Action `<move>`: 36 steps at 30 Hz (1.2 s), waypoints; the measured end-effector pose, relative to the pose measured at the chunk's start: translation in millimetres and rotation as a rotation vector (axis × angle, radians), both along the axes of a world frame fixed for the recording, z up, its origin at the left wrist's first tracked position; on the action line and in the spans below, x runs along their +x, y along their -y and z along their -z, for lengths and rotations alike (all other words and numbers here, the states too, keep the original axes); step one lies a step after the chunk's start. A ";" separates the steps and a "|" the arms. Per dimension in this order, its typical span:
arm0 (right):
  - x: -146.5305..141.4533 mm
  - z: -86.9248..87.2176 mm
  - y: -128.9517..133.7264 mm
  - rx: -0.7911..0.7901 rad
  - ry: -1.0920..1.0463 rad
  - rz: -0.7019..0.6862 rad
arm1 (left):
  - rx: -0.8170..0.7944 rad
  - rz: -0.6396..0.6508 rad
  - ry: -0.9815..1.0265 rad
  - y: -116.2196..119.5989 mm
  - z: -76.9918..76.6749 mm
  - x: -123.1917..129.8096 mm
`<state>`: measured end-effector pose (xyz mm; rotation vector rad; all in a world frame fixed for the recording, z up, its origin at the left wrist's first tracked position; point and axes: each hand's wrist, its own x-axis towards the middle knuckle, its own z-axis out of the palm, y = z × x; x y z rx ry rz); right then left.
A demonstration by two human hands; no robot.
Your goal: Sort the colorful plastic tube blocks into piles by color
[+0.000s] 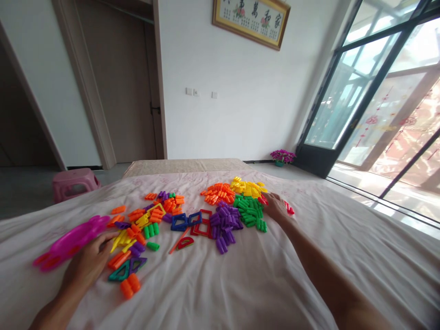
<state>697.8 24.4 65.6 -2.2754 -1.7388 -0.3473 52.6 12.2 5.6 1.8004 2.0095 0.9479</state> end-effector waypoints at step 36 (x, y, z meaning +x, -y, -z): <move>-188.8 -36.4 20.1 0.317 -0.284 -0.676 | 0.040 0.014 -0.006 -0.6 3.1 0.0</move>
